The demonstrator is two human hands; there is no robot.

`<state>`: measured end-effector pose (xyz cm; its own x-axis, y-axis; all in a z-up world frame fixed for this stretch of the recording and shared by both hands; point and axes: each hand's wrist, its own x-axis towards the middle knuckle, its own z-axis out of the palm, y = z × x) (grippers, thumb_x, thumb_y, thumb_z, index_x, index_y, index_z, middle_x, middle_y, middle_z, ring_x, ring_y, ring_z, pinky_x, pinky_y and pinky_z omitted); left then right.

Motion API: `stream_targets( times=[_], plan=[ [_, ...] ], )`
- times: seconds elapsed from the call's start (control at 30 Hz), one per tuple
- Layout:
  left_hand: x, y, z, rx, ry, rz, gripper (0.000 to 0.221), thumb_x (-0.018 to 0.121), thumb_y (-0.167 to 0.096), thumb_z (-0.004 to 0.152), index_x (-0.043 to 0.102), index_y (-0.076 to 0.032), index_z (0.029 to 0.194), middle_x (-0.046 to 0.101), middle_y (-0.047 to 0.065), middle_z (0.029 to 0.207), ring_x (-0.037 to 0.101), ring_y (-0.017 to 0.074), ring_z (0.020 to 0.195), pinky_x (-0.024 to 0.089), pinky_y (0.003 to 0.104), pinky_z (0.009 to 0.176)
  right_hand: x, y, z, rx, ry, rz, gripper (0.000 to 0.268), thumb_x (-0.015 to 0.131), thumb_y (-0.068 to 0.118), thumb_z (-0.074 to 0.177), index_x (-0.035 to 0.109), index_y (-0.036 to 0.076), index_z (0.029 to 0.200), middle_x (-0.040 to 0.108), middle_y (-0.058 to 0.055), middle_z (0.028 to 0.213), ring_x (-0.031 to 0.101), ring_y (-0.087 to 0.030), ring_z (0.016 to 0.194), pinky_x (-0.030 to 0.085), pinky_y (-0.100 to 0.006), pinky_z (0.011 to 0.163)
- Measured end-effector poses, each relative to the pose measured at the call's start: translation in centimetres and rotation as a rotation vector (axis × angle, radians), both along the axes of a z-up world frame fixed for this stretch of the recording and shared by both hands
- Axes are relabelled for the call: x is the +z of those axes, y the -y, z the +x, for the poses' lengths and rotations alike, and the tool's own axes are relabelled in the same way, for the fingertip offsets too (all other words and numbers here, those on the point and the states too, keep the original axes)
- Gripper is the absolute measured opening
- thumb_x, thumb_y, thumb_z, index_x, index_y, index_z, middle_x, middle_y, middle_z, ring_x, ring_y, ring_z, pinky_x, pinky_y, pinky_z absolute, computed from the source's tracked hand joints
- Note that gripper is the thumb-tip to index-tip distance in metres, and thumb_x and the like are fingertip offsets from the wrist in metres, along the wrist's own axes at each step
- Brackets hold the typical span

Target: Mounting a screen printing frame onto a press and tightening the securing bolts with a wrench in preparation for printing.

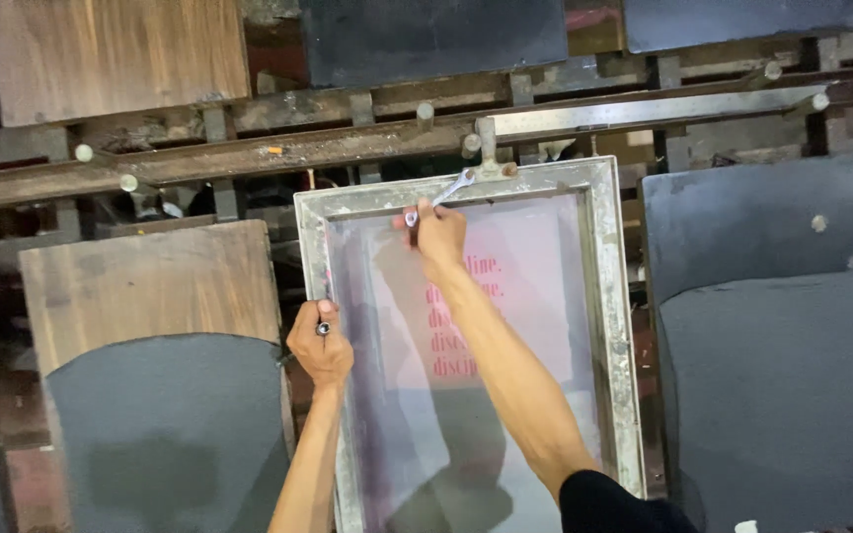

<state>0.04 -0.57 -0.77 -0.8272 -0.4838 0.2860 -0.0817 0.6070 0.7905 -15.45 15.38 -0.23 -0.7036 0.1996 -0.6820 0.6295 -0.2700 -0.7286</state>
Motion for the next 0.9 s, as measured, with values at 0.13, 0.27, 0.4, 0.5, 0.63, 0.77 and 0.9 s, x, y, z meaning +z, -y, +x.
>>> stream_targets(
  times=[0.13,0.27,0.4,0.5,0.63,0.77,0.9],
  plan=[
    [-0.1,0.1,0.2,-0.013,0.01,0.014,0.034,0.056,-0.024,0.108,0.064,-0.013,0.077,0.054,0.011,0.062,0.056,0.0333,0.057,0.048,0.039,0.061,-0.5,2.5,2.5,-0.09,-0.124,-0.033,0.034,0.047,0.016,0.104,0.068,-0.001,0.084,0.07,-0.016,0.067,0.061,-0.017,0.043,0.049,-0.027,0.038],
    [-1.1,0.3,0.4,-0.006,0.023,0.042,0.032,0.057,-0.023,0.107,0.066,-0.014,0.077,0.056,0.01,0.062,0.057,0.0318,0.057,0.049,0.038,0.062,3.1,-1.7,7.6,0.386,-0.227,0.137,0.019,0.06,0.013,0.101,0.074,0.002,0.097,0.063,-0.014,0.059,0.058,-0.017,0.042,0.047,-0.028,0.04],
    [-0.1,0.0,0.2,-0.008,0.034,0.034,0.034,0.056,-0.025,0.108,0.066,-0.014,0.078,0.056,0.01,0.063,0.06,0.0316,0.059,0.049,0.037,0.064,2.1,-10.2,6.2,0.55,-0.398,0.554,0.015,0.062,0.011,0.096,0.072,0.0,0.098,0.066,-0.028,0.07,0.067,-0.047,0.066,0.051,-0.054,0.062],
    [-0.3,0.0,0.1,0.006,0.026,0.053,0.036,0.057,-0.028,0.109,0.065,-0.014,0.078,0.055,0.011,0.062,0.059,0.0351,0.06,0.049,0.039,0.064,5.3,-14.9,3.2,0.501,-0.456,0.737,0.016,0.061,0.008,0.097,0.077,0.009,0.1,0.069,-0.018,0.072,0.071,-0.035,0.071,0.055,-0.044,0.068],
    [-1.2,0.2,0.4,0.015,0.025,0.051,0.037,0.057,-0.03,0.11,0.065,-0.015,0.077,0.057,0.008,0.062,0.06,0.0316,0.06,0.05,0.037,0.065,3.7,-20.3,-4.1,0.647,-0.525,1.031,0.014,0.068,0.022,0.097,0.08,0.016,0.096,0.075,-0.012,0.091,0.072,-0.043,0.09,0.055,-0.051,0.08],
    [-1.2,0.2,0.2,0.014,0.004,0.041,0.036,0.057,-0.029,0.109,0.064,-0.015,0.077,0.054,0.008,0.061,0.058,0.0315,0.058,0.05,0.036,0.064,6.8,-20.5,-9.2,0.948,-0.49,0.995,0.018,0.064,0.023,0.095,0.078,0.014,0.089,0.073,-0.017,0.083,0.069,-0.052,0.092,0.051,-0.058,0.085],
    [-1.2,0.3,0.3,0.001,0.008,0.039,0.037,0.054,-0.029,0.111,0.063,-0.013,0.078,0.054,0.011,0.062,0.058,0.0332,0.059,0.049,0.039,0.062,9.3,-18.2,-8.8,1.077,-0.461,0.976,0.024,0.057,0.019,0.098,0.079,0.011,0.091,0.075,-0.019,0.088,0.069,-0.051,0.095,0.052,-0.059,0.088]
  ],
)
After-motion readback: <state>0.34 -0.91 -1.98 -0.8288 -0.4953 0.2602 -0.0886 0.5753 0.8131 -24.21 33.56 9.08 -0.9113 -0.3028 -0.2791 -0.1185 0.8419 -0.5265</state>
